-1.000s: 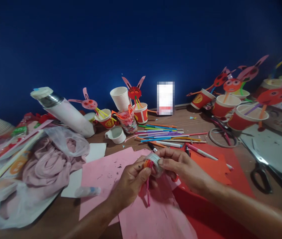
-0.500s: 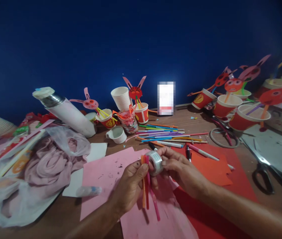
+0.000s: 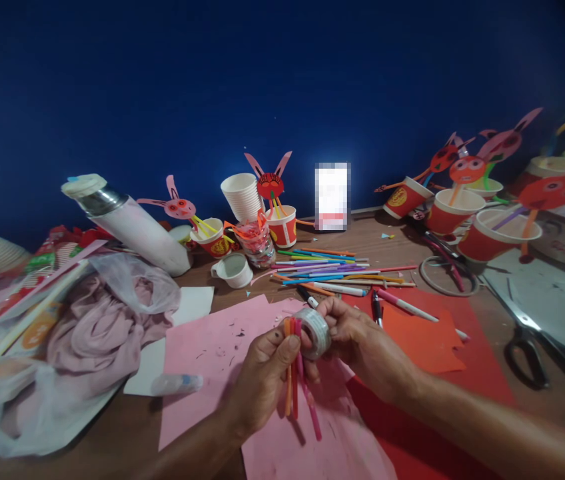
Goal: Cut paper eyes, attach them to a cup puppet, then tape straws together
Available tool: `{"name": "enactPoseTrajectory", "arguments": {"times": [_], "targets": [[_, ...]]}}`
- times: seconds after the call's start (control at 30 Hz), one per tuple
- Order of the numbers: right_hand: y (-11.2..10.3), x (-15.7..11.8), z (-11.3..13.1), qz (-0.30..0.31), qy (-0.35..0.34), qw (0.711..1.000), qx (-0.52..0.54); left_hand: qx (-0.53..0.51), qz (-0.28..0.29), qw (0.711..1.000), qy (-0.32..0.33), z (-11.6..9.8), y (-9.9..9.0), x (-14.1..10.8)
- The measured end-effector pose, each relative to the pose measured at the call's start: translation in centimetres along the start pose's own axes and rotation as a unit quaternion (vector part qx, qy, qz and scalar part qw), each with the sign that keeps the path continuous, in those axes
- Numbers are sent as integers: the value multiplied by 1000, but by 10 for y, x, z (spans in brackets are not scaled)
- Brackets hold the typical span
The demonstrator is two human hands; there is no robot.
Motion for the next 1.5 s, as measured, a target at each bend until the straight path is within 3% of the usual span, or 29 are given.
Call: {"name": "enactPoseTrajectory", "arguments": {"times": [0.93, 1.17, 1.5], "targets": [[7, -2, 5, 32, -25, 999, 14, 35, 39, 998, 24, -1, -3, -1], [6, -2, 2, -1, -5, 1000, 9, 32, 53, 998, 22, -1, 1, -2], [7, -1, 3, 42, -42, 998, 37, 9, 34, 999, 10, 0, -1, 0]]}}
Point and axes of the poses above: each hand's wrist, its own x-axis towards the middle knuckle, its own y-axis out of the palm, z = x × y, the point moved 6 cm from there along x, towards the middle knuckle, and after that the axes turned 10 degrees about -x, right-handed, at the moved point
